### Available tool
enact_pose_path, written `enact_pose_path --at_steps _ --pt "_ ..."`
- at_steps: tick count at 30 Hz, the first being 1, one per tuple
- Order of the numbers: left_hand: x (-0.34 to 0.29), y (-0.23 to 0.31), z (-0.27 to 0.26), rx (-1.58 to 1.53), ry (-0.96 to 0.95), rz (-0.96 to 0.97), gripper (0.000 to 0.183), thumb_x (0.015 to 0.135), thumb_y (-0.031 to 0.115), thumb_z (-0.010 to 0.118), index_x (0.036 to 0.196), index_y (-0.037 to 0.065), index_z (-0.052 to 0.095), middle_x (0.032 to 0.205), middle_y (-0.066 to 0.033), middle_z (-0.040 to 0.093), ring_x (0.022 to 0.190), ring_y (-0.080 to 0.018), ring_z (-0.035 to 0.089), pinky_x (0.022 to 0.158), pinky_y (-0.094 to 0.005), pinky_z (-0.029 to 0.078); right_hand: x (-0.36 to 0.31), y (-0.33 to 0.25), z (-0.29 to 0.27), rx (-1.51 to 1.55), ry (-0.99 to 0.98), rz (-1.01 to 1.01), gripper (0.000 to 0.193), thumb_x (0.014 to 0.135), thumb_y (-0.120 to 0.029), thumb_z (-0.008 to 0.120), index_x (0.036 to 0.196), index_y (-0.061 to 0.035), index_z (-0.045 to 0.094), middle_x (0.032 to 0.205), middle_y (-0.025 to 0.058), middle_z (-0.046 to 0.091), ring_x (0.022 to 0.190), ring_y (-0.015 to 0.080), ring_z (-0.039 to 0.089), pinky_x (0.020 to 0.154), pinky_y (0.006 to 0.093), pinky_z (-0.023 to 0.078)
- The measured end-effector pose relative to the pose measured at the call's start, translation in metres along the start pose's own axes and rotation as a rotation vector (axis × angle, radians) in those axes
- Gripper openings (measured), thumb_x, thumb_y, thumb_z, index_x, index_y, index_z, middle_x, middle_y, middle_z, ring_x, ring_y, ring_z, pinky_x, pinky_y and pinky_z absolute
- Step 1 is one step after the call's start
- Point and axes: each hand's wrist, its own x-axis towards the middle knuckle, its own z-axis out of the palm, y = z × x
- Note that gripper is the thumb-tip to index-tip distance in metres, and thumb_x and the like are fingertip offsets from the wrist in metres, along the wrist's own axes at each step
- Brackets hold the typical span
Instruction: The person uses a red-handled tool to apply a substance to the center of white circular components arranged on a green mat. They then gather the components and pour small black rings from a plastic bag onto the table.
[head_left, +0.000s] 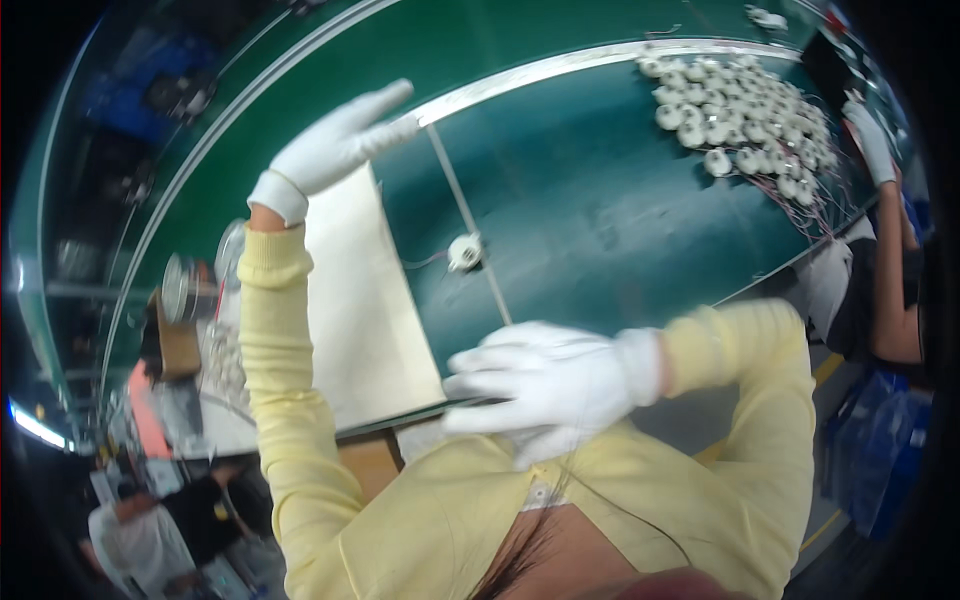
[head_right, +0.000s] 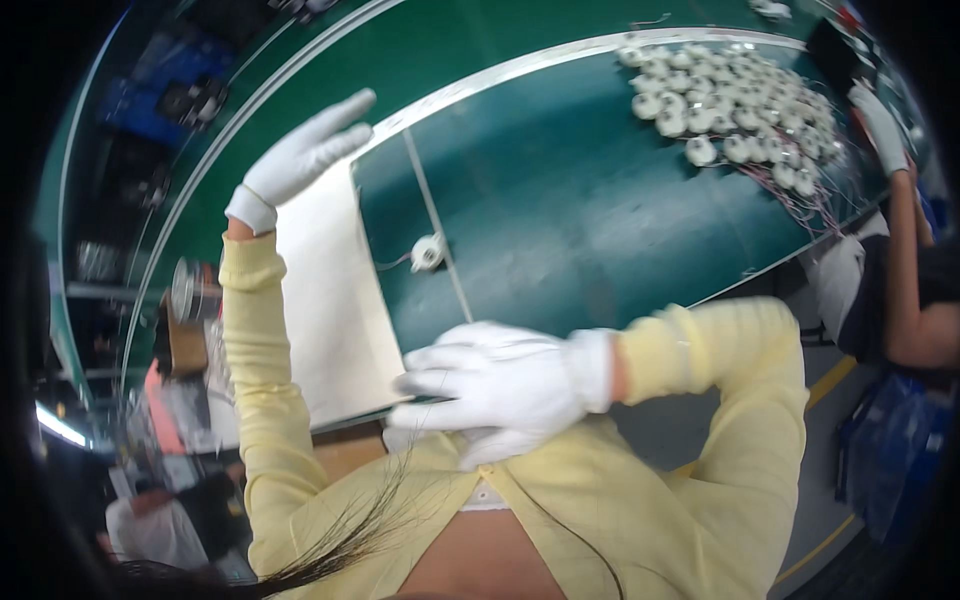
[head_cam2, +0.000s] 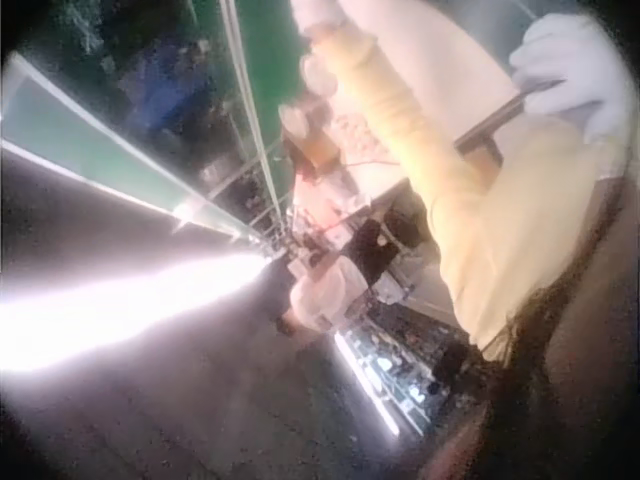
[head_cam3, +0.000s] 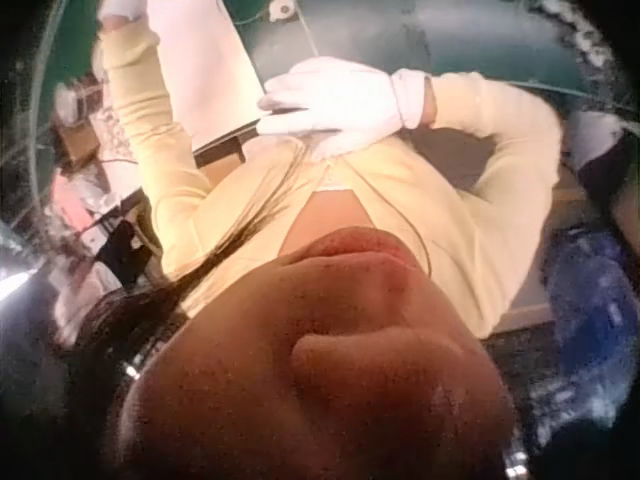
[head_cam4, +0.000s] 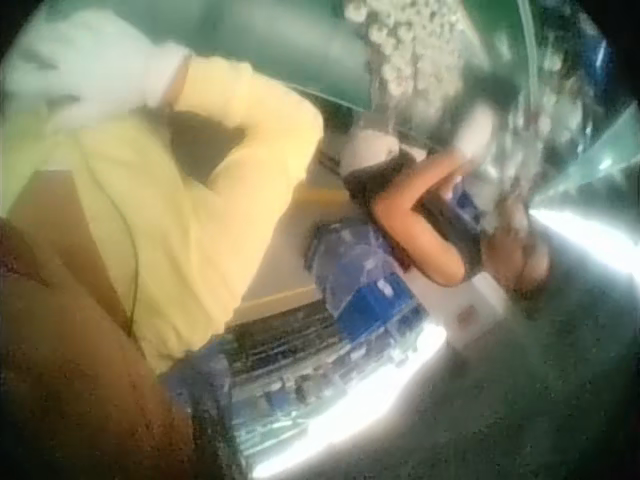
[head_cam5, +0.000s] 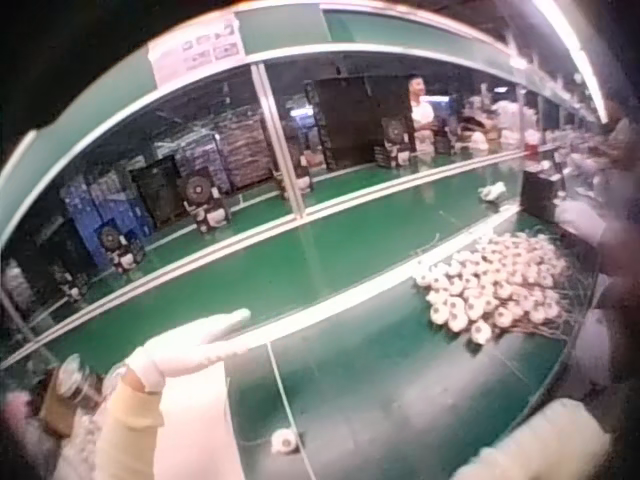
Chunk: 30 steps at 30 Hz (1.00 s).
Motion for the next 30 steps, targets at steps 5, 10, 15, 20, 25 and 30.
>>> enact_pose_path --at_steps 5,10,15,20,25,30 --pt "-0.046 0.010 -0.009 -0.117 0.208 -0.048 0.072 0.104 0.040 0.061 0.158 0.000 0.037 0.162 -0.0176 0.041 0.151 -0.0270 0.038 0.122 -0.0350 0.031 0.084 0.048 0.091 -0.235 0.178 0.133 0.078 0.092 -0.053 0.061 0.154 -0.0096 0.040 0.149 0.0259 0.045 0.139 0.0438 0.043 0.115 0.0546 0.034" --pt "-0.089 0.037 -0.012 -0.023 0.299 0.133 0.064 0.105 0.034 0.060 0.156 0.000 0.041 0.158 -0.0173 0.046 0.149 -0.0264 0.041 0.121 -0.0348 0.031 0.090 0.115 0.048 -0.541 0.237 0.484 0.062 0.091 -0.048 0.061 0.136 -0.0058 0.052 0.117 0.0208 0.055 0.107 0.0379 0.054 0.092 0.0499 0.041" --pt "-0.160 0.076 -0.024 0.022 0.384 0.335 0.064 0.101 0.021 0.067 0.155 -0.003 0.041 0.157 -0.0180 0.046 0.144 -0.0260 0.046 0.119 -0.0353 0.035 -0.011 0.138 -0.047 -0.857 0.153 0.839 0.054 0.102 -0.040 0.054 0.140 -0.0023 0.052 0.130 0.0219 0.059 0.119 0.0398 0.057 0.101 0.0476 0.045" --pt "-0.218 0.087 -0.012 -0.369 0.804 0.208 0.061 0.099 0.019 0.071 0.149 -0.004 0.047 0.146 -0.0195 0.056 0.135 -0.0259 0.054 0.111 -0.0342 0.045 -0.128 0.149 -0.119 -0.749 0.185 1.074 0.053 0.106 -0.038 0.051 0.149 -0.0067 0.052 0.153 0.0241 0.049 0.143 0.0383 0.044 0.119 0.0413 0.033" --pt "-0.259 0.056 0.056 -0.148 0.964 0.264 0.065 0.094 0.020 0.073 0.149 -0.004 0.048 0.148 -0.0181 0.056 0.136 -0.0292 0.053 0.114 -0.0381 0.041 -0.040 0.120 -0.103 -0.501 0.104 0.903 0.047 0.105 -0.022 0.058 0.147 -0.0008 0.053 0.146 0.0184 0.058 0.135 0.0308 0.055 0.113 0.0357 0.040" --pt "-0.300 0.071 0.082 0.028 1.295 0.261 0.062 0.087 0.020 0.077 0.140 -0.004 0.054 0.134 -0.0198 0.063 0.123 -0.0340 0.060 0.104 -0.0420 0.047 0.143 0.033 -0.042 -0.071 0.255 0.389 0.051 0.102 -0.024 0.065 0.144 0.0043 0.054 0.143 0.0165 0.060 0.127 0.0292 0.061 0.108 0.0369 0.046"
